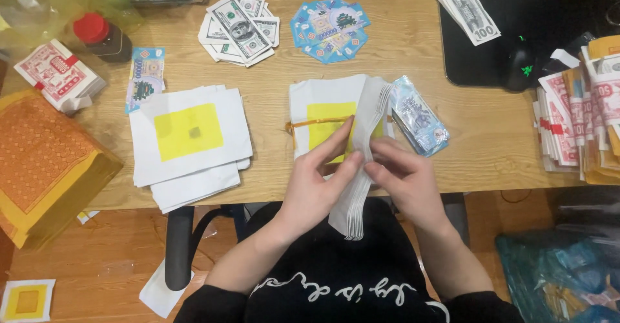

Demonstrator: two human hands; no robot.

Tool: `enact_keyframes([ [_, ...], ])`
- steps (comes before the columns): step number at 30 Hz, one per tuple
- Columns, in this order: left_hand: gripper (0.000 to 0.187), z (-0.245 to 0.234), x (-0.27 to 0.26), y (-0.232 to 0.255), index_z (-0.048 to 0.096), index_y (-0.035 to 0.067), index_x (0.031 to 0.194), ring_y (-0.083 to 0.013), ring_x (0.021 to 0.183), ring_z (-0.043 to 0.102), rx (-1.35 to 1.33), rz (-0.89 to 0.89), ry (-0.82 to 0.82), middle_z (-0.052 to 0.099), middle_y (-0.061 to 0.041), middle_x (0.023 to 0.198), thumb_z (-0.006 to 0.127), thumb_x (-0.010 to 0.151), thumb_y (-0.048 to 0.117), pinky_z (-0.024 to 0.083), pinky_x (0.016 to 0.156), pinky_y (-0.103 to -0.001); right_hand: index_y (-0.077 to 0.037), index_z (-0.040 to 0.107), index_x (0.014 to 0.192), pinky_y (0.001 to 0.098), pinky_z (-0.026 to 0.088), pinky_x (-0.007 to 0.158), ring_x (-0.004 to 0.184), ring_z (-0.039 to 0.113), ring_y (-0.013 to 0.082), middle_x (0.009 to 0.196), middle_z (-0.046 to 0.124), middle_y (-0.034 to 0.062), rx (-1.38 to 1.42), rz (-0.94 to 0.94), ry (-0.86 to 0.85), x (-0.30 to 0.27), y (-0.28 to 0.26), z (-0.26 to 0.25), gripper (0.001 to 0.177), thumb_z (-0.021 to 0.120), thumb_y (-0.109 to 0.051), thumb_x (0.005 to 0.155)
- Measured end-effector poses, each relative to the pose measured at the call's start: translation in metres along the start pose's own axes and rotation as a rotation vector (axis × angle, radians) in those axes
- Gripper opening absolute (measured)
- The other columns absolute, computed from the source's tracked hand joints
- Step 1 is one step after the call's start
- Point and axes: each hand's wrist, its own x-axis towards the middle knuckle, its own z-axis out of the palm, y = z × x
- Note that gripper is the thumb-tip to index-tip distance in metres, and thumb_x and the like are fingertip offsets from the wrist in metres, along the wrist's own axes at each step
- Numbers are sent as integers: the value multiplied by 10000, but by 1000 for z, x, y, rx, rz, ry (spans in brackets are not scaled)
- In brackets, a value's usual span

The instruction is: Sorting and stacking bundles of joss paper on a desk

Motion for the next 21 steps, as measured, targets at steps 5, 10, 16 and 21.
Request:
enact_keyframes([
  [5,613,-4,1,-5,453,78,1434,-280,1255,536,-73,8,-35,597,-185,1333,676,867,142,542,918,-413,35,691,1123,417,573,822,962,628,250,1021,664,210,60,33,-25,5,8,-9,312,716,-86,837],
  [10,661,-7,-1,-10,449,85,1439,-276,1277,518,-126,17,-46,571,-185,1363,717,835,100,536,925,-406,49,694,1096,420,533,873,996,591,228,994,651,192,77,0,-26,6,5,-3,290,720,-71,833],
  [16,654,-8,0,-11,431,55,1445,-265,1308,480,-184,28,-81,541,-183,1393,706,852,101,527,943,-392,57,696,1077,418,520,878,981,583,223,972,651,191,82,-4,-33,6,2,-3,262,709,-41,834],
  [21,646,-7,0,-16,425,50,1448,-240,1309,477,-198,27,-102,541,-175,1397,693,861,80,525,948,-377,61,700,1067,410,523,867,963,601,229,961,663,203,86,-17,-28,6,3,-5,268,728,-38,819],
])
